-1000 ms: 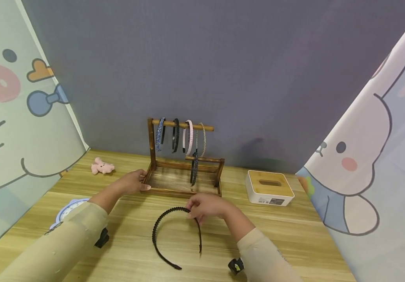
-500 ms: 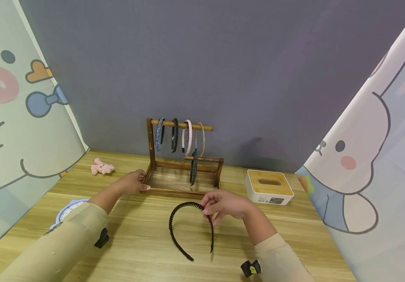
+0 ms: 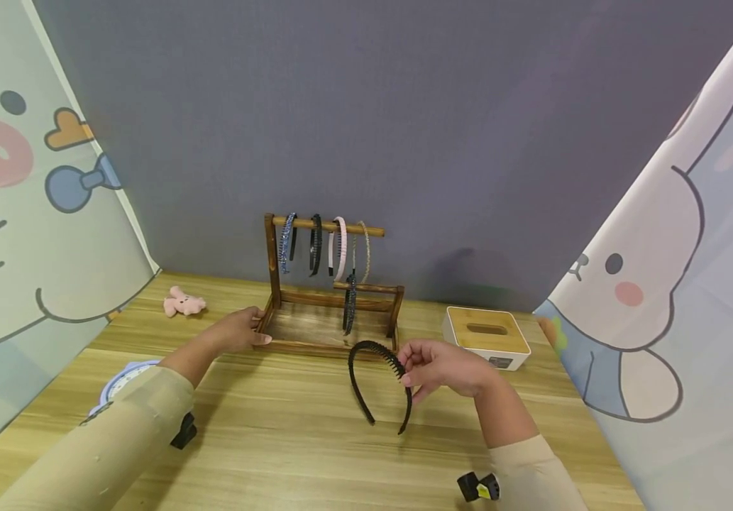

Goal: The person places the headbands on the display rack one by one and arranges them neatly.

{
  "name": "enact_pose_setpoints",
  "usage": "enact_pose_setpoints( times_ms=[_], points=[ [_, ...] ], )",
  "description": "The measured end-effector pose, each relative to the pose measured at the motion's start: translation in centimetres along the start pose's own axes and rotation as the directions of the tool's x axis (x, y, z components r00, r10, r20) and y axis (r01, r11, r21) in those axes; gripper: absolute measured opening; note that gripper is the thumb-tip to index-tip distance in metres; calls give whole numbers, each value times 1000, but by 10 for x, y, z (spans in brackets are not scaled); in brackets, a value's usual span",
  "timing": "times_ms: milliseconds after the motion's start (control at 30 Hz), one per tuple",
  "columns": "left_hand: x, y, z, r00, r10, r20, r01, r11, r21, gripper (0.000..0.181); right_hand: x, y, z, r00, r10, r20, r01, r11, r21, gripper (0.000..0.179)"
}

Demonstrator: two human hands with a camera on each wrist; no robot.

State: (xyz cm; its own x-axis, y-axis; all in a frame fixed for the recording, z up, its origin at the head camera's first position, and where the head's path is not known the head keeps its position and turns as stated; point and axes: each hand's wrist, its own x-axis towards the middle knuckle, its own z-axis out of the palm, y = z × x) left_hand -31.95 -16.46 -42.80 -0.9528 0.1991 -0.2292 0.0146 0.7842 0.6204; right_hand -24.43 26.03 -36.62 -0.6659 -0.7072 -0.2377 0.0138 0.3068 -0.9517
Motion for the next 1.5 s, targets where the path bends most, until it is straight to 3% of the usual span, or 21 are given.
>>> enact_pose_setpoints(
  times_ms=[233,467,633,867,1133,1267,1500],
  points=[
    [0,0,-1,1000,-1,6,1,1000,7,70,-15,-9,-9,990,-59,-125,55,998,-38,26],
    [0,0,0,1000,0,1,0,1000,9,69,-21,-19,-10,949,-137,-283,112,988,-102,29],
    [1,-1,0,1000,-1,1,1,1000,0,69,-21,-25,-8,896,-213,-389,176,976,-130,30],
    [0,1,0,1000,-6,5,6,1000,-15,68,-14,-38,-6,793,-340,-505,298,940,-166,25],
    [0,0,-1,1000,0,3,0,1000,-8,69,3,-46,-7,725,-386,-570,319,922,-219,27],
    [-1,0,-1,1000,-4,11,4,1000,-16,69,18,-42,-11,713,-376,-592,306,926,-220,28],
    [-2,0,-1,1000,3,5,-2,1000,-8,69,42,-30,-16,729,-304,-613,206,952,-227,36]
  ],
)
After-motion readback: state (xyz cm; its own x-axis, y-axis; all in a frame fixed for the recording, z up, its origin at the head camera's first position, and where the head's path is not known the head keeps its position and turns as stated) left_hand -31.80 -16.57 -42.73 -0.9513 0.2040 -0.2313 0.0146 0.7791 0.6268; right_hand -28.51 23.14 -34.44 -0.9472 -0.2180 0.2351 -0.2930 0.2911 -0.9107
